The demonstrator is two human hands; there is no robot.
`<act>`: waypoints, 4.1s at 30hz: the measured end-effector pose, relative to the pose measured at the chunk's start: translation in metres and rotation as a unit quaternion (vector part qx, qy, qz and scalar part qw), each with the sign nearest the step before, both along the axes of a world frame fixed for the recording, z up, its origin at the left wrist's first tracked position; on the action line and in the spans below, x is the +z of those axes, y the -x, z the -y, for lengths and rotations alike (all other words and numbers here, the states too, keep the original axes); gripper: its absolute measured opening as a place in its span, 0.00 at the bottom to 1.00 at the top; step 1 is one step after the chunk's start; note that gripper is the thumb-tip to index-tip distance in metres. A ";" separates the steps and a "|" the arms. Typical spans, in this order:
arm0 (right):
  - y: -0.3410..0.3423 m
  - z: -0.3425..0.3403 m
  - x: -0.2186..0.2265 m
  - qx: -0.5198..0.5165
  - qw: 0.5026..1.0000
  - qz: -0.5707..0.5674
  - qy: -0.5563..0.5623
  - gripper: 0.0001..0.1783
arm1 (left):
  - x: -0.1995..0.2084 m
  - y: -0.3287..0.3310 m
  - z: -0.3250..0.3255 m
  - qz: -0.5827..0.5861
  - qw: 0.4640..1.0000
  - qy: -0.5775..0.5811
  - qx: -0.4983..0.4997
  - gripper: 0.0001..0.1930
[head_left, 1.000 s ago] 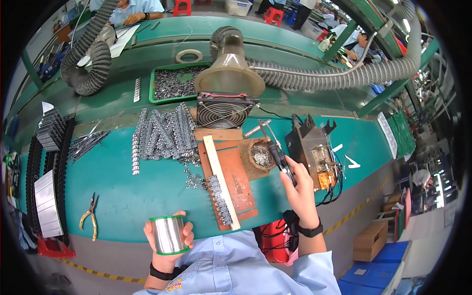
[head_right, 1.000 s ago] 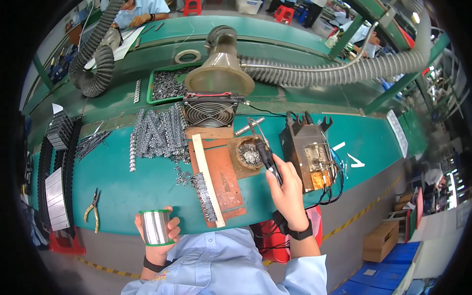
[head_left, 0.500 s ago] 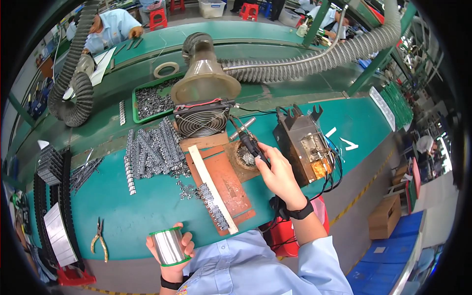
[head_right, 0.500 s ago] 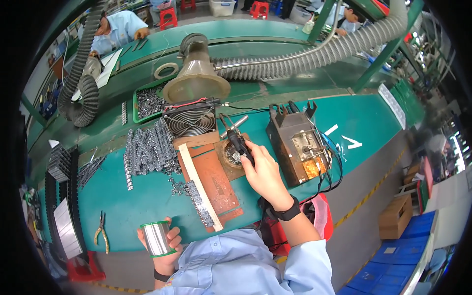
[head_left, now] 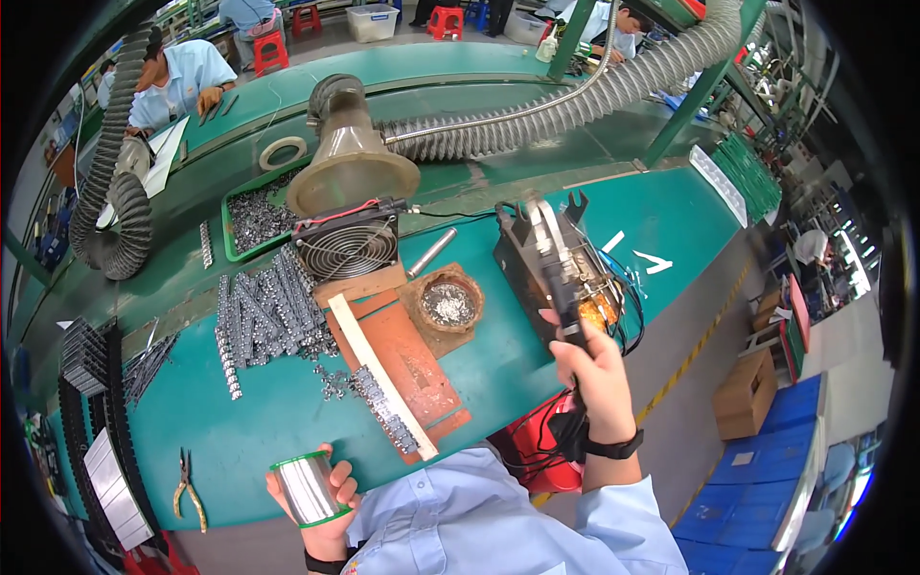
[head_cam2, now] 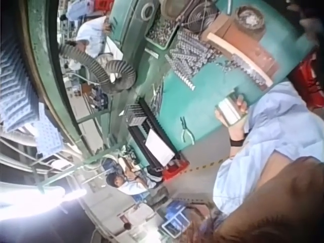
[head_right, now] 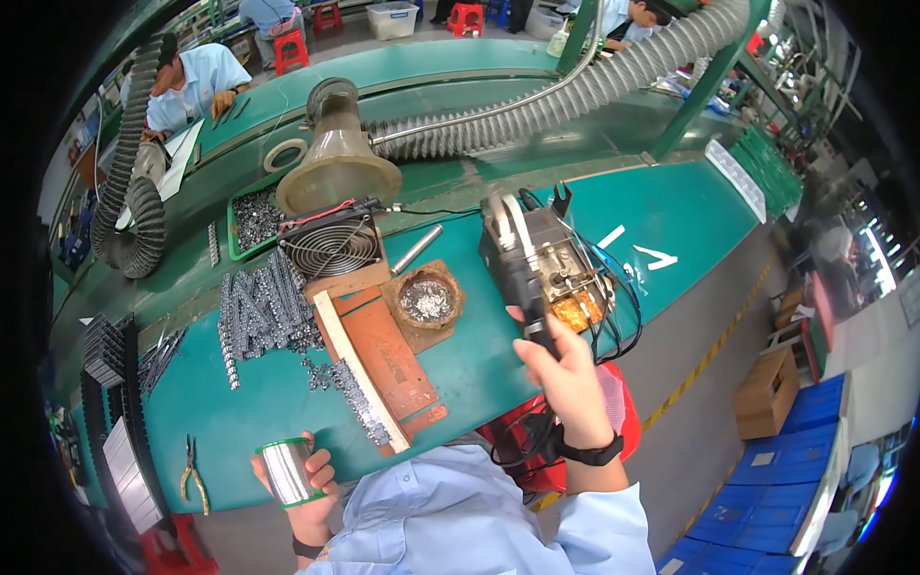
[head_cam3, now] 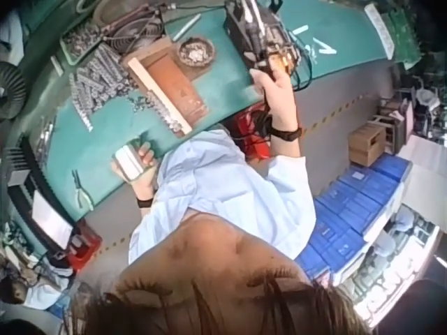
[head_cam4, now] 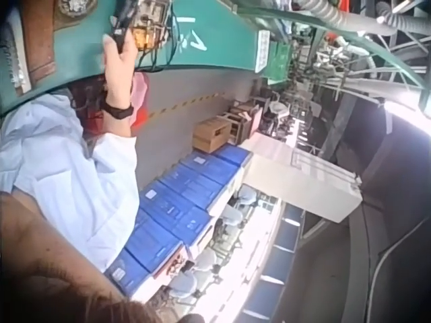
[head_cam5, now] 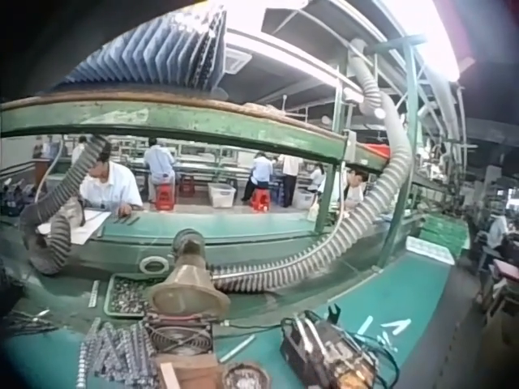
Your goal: The person handles a solder spool, removes a piece of plastic film, and places the spool onto a holder. They then pick up a soldering iron and pull the end of the solder wire through the holder's guide.
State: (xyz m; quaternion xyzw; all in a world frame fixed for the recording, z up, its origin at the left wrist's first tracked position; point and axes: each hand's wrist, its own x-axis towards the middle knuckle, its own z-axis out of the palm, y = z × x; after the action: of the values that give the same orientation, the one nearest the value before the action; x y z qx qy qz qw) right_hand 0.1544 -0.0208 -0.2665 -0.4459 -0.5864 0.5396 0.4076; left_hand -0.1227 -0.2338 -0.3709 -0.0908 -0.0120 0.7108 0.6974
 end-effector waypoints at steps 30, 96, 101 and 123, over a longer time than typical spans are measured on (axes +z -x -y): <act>0.094 0.096 -0.028 0.221 0.975 0.013 0.037 0.26 | 0.015 -0.013 -0.015 -0.342 0.935 0.066 0.060 0.44; -0.146 -0.057 -0.007 -0.413 0.773 0.309 -0.370 0.13 | 0.004 -0.015 -0.024 -0.274 0.942 0.048 0.190 0.41; -0.198 -0.128 -0.045 -0.409 0.732 0.449 -0.310 0.17 | 0.005 -0.012 -0.024 -0.274 0.945 0.015 0.177 0.39; -0.199 -0.147 -0.075 -0.375 0.848 0.328 -0.183 0.14 | 0.013 -0.014 -0.024 -0.301 0.938 0.048 0.168 0.35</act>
State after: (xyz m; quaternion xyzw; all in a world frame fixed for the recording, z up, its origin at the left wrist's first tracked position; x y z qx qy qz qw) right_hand 0.3532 0.1259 -0.3417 -0.7002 -0.5623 0.0510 0.4370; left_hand -0.1091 -0.2099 -0.3583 0.0976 0.2174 0.8114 0.5337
